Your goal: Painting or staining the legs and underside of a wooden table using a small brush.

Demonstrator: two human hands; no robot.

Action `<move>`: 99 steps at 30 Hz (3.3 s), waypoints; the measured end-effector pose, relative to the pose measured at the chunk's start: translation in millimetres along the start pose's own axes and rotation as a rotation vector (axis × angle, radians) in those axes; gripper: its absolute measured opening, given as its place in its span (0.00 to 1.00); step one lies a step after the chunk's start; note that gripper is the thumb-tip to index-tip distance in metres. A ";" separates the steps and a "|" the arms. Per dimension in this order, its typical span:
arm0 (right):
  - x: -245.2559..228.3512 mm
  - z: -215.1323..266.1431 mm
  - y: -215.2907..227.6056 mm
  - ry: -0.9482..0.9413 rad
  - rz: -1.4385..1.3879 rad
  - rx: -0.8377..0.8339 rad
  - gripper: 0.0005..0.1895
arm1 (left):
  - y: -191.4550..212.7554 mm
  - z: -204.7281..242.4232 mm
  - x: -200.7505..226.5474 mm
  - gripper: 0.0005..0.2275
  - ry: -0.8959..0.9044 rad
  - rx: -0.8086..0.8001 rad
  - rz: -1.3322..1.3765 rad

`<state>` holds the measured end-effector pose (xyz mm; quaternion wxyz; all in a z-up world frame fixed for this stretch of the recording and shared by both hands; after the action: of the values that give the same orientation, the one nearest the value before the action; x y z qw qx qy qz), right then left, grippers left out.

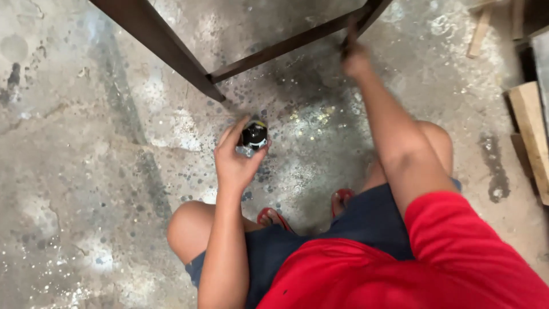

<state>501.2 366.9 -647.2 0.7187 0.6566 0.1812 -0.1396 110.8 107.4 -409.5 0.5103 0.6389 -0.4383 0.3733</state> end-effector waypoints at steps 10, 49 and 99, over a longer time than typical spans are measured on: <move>-16.8 -27.7 -29.6 -0.138 -0.047 0.091 0.56 | 16.3 35.7 5.7 0.26 0.110 0.002 -0.122; -320.5 83.2 -244.8 -0.744 -1.527 -0.939 0.10 | -55.8 46.9 23.6 0.25 0.254 -0.051 -0.036; 30.1 -31.5 10.7 -0.045 1.044 -0.474 0.43 | -50.7 53.6 30.4 0.24 0.266 -0.244 0.089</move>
<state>530.4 400.4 -653.2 0.8237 0.4768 -0.1560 0.2643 170.3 54.3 -408.6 0.6205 0.4972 -0.4369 0.4206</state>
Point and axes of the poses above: each hand's wrist, its own z-axis away from the middle knuckle, its own y-axis out of the back of the hand, x = y × z, the point moved 3 cm from there along -z, towards the middle knuckle, and after that the axes turned 9 degrees about z, right-handed, at the moved point
